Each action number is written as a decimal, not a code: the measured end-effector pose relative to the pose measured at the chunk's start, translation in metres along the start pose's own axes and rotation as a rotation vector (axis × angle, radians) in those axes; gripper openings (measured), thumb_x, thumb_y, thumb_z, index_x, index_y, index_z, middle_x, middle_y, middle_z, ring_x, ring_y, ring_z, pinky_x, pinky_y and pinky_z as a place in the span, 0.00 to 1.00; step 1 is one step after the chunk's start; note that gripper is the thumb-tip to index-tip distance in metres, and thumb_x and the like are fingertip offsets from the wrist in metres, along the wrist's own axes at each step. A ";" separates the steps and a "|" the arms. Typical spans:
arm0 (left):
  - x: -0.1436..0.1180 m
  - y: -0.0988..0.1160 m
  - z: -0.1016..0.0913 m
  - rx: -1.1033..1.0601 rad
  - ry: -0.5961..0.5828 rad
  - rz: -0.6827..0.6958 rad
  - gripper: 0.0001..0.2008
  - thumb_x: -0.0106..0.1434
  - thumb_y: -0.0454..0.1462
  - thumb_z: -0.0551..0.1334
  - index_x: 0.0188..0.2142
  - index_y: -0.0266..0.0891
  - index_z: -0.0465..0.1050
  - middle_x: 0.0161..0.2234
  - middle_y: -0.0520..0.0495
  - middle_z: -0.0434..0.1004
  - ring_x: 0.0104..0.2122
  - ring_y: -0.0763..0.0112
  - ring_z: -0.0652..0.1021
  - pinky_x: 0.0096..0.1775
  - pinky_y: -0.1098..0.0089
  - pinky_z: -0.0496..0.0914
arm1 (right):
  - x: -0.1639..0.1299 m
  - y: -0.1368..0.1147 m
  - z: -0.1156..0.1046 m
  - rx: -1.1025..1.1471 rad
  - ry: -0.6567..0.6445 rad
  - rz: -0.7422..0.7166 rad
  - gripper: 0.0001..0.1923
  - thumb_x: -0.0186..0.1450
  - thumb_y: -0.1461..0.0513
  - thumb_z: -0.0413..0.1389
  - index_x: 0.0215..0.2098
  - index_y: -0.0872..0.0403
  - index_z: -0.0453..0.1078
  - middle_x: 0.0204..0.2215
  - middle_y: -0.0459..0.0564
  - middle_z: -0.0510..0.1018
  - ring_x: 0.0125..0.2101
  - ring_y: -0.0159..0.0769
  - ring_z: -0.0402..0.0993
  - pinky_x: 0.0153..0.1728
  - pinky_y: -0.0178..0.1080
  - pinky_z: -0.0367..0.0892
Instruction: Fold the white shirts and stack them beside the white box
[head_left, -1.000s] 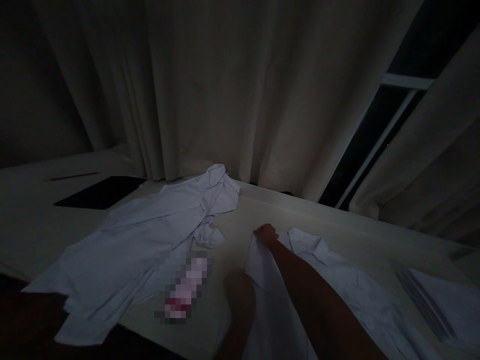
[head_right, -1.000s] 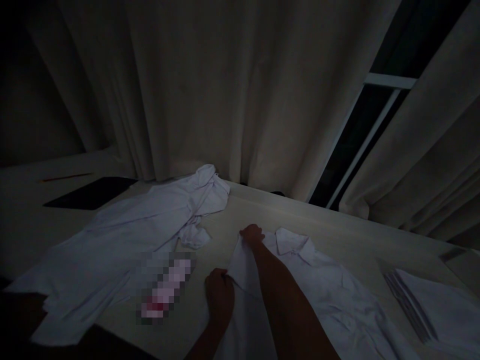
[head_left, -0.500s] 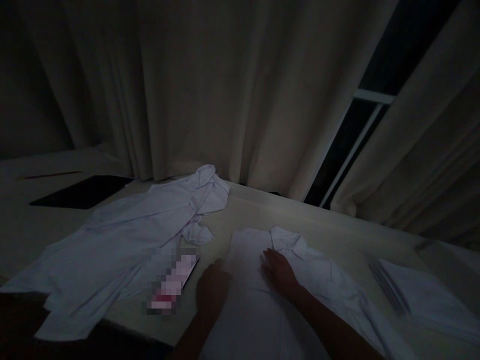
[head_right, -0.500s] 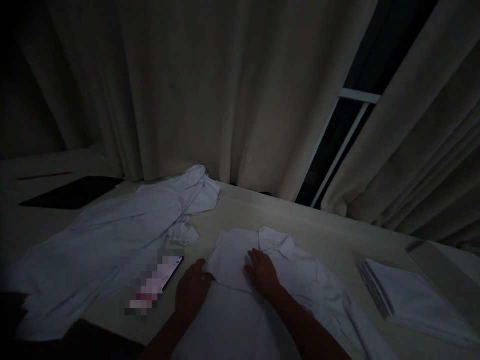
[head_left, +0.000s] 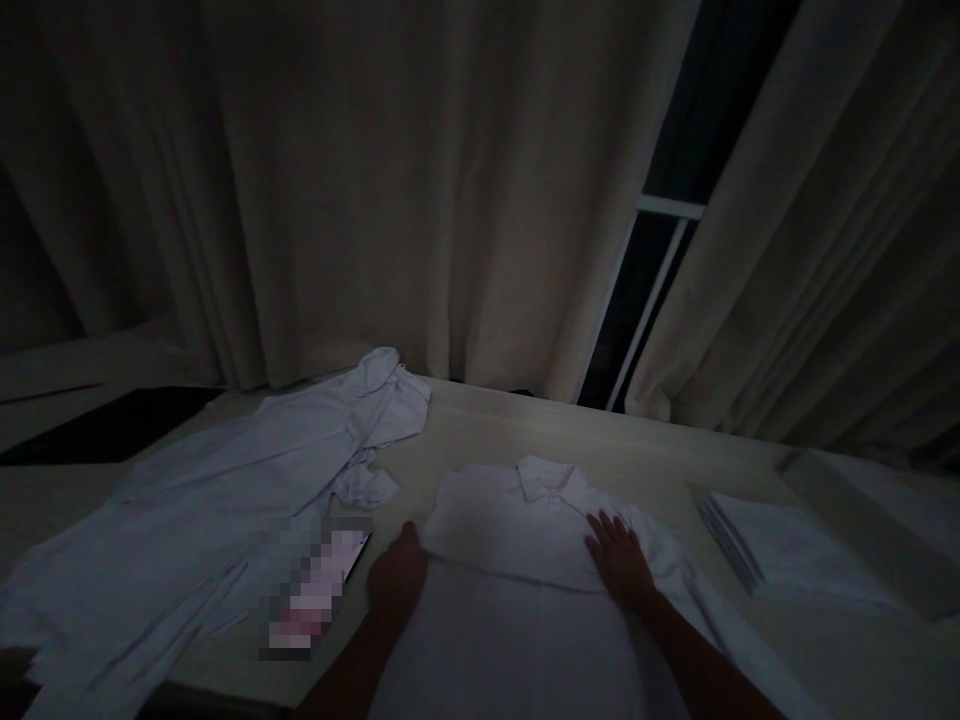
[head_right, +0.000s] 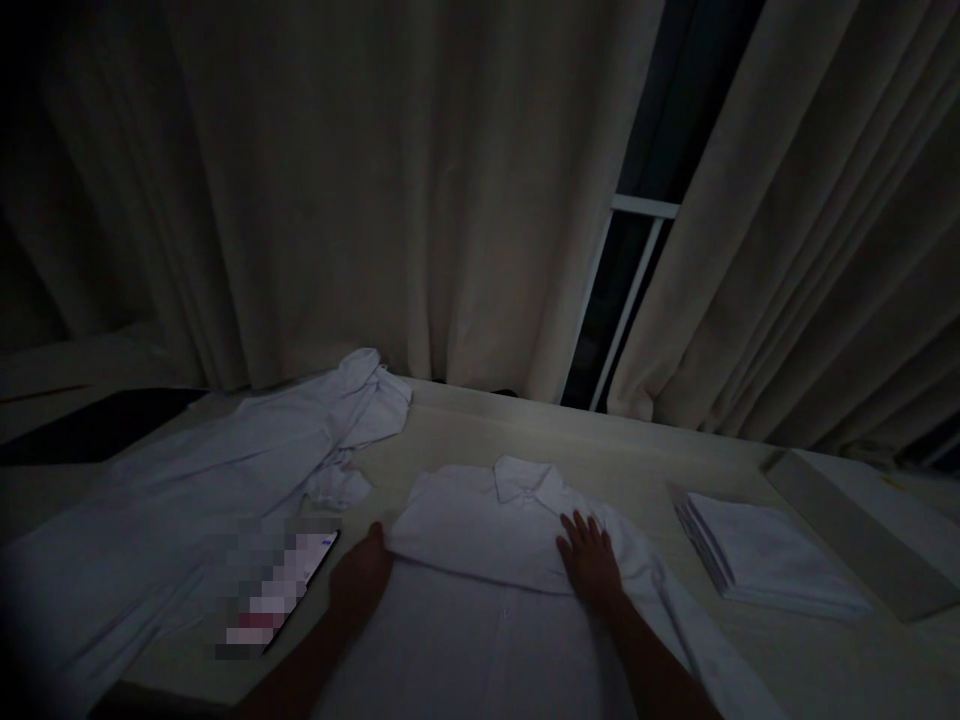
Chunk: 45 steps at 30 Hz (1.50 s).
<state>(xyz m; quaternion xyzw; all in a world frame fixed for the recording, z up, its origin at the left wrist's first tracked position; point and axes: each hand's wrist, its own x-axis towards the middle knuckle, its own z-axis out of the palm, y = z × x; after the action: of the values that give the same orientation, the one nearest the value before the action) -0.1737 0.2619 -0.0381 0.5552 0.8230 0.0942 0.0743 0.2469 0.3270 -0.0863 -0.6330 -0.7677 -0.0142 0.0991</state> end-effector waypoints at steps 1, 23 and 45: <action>0.000 0.004 0.000 -0.002 -0.014 0.008 0.17 0.68 0.35 0.45 0.50 0.33 0.65 0.37 0.35 0.79 0.34 0.61 0.80 0.33 0.67 0.66 | 0.001 0.002 0.000 -0.003 0.001 0.015 0.29 0.71 0.48 0.39 0.68 0.43 0.55 0.68 0.49 0.54 0.68 0.48 0.48 0.63 0.58 0.50; -0.022 0.001 0.027 -0.195 0.243 0.248 0.22 0.69 0.33 0.46 0.61 0.44 0.61 0.55 0.42 0.68 0.49 0.68 0.73 0.43 0.69 0.67 | 0.102 -0.263 -0.040 0.261 -0.199 -0.441 0.24 0.74 0.55 0.40 0.66 0.49 0.58 0.67 0.52 0.58 0.66 0.43 0.51 0.63 0.52 0.49; -0.018 -0.002 0.036 -0.269 0.213 0.269 0.17 0.64 0.28 0.50 0.46 0.40 0.73 0.43 0.42 0.71 0.44 0.67 0.73 0.49 0.65 0.67 | 0.124 -0.259 0.002 0.240 -0.264 -0.391 0.28 0.74 0.52 0.37 0.70 0.47 0.48 0.70 0.47 0.49 0.69 0.45 0.39 0.66 0.57 0.37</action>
<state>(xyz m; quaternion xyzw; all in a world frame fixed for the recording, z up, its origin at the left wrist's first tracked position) -0.1608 0.2469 -0.0732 0.6320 0.7247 0.2704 0.0470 -0.0280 0.3958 -0.0400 -0.4528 -0.8778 0.1407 0.0679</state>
